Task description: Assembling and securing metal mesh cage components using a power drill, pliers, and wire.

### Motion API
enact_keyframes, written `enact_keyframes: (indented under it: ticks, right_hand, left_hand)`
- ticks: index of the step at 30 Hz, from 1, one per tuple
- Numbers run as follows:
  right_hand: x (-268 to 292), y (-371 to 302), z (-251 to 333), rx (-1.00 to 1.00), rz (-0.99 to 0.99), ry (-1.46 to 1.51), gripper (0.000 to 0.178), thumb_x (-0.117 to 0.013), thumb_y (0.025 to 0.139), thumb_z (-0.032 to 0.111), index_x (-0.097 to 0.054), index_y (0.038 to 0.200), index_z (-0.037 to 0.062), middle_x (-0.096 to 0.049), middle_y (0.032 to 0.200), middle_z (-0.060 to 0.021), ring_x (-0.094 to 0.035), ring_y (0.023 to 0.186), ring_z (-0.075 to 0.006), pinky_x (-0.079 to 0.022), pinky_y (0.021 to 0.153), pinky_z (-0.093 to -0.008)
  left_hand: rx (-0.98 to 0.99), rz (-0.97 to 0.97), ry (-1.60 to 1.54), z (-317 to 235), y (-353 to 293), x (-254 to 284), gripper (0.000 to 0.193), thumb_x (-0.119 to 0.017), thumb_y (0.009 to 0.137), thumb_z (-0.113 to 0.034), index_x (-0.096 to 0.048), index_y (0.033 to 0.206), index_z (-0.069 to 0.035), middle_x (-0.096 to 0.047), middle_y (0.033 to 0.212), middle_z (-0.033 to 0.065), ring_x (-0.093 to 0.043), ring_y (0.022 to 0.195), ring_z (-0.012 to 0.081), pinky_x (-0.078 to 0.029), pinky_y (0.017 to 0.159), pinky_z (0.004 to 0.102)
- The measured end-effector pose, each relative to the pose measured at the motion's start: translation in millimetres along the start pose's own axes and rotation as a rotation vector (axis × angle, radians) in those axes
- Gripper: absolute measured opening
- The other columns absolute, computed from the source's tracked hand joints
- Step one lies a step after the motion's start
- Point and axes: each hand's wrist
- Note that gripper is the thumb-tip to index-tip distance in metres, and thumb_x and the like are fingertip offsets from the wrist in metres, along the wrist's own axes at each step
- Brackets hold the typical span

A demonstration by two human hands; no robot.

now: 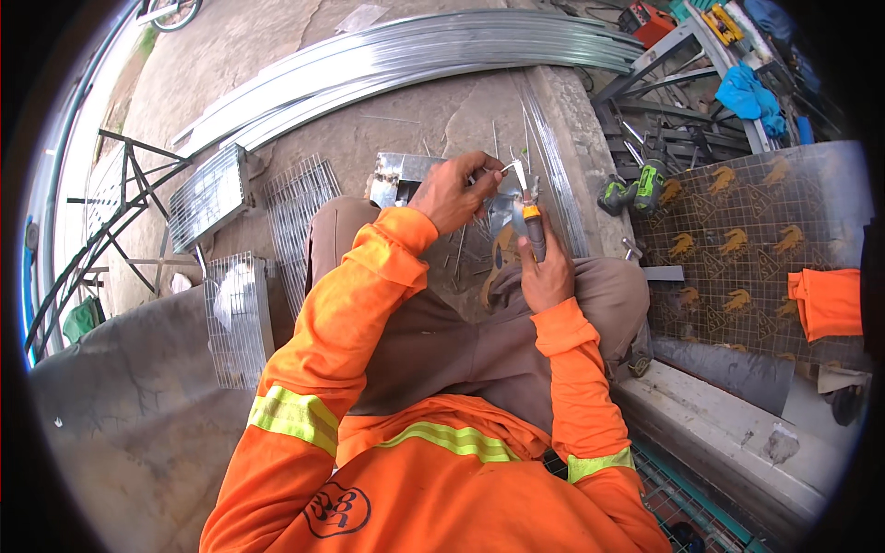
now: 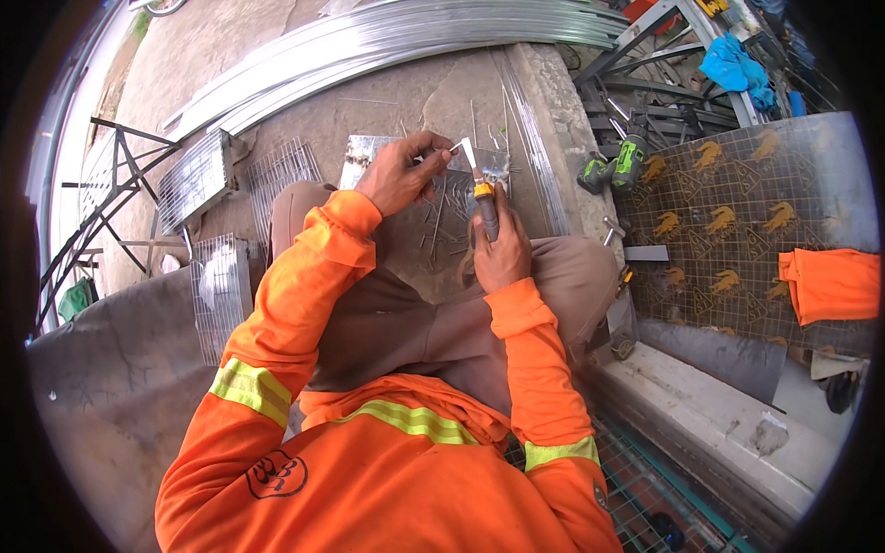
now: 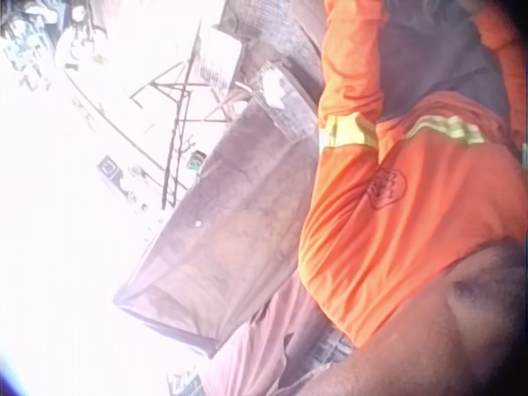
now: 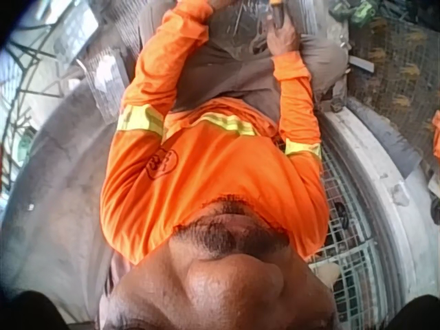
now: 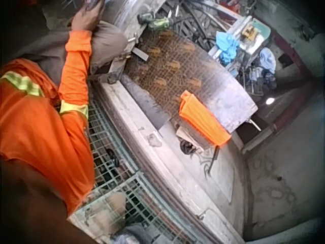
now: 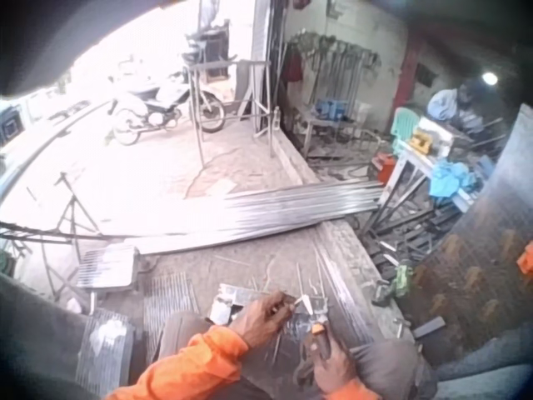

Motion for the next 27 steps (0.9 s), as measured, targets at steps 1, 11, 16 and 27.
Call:
enact_keyframes:
  ticks: [1, 11, 16, 27]
  right_hand:
    - [-2, 0, -2, 0.001, -0.002, -0.002, 0.057, -0.058, 0.097, 0.024, -0.041, 0.148, 0.0065, -0.058, 0.127, -0.0252, -0.058, 0.116, -0.0416, -0.046, 0.097, -0.0451]
    - [-3, 0, -4, 0.145, -0.080, -0.180, 0.061, -0.059, 0.096, 0.020, -0.036, 0.152, 0.0091, -0.057, 0.116, -0.0223, -0.059, 0.105, -0.0428, -0.048, 0.090, -0.0471]
    - [-4, 4, -6, 0.209, -0.082, -0.110, 0.060, -0.057, 0.096, 0.018, -0.037, 0.151, 0.0078, -0.057, 0.125, -0.0239, -0.058, 0.112, -0.0438, -0.047, 0.093, -0.0472]
    - [-4, 5, -8, 0.031, -0.011, -0.007, 0.054, -0.056, 0.098, 0.032, -0.047, 0.144, 0.0056, -0.060, 0.126, -0.0249, -0.058, 0.115, -0.0431, -0.046, 0.097, -0.0443]
  left_hand:
    - [-0.002, 0.000, -0.001, 0, 0, 0, 0.028, -0.059, 0.097, -0.023, -0.066, 0.113, -0.001, -0.071, 0.080, 0.0131, -0.066, 0.057, 0.0165, -0.053, 0.057, 0.0323]
    - [-0.040, -0.020, 0.072, 4, -2, 6, 0.030, -0.059, 0.096, -0.023, -0.069, 0.116, -0.004, -0.073, 0.087, 0.0155, -0.070, 0.070, 0.0201, -0.054, 0.069, 0.0341]
    - [-0.105, -0.047, 0.114, 6, -3, 9, 0.030, -0.060, 0.095, -0.024, -0.070, 0.116, -0.005, -0.073, 0.090, 0.0184, -0.072, 0.083, 0.0254, -0.054, 0.076, 0.0359]
    - [-0.078, -0.076, 0.048, -1, -6, 13, 0.029, -0.060, 0.096, -0.025, -0.070, 0.116, -0.007, -0.072, 0.087, 0.0192, -0.072, 0.079, 0.0248, -0.054, 0.074, 0.0350]
Point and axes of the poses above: each hand's wrist, its own y-axis towards the middle knuckle, its own x-axis out of the back of the hand, z = x × y
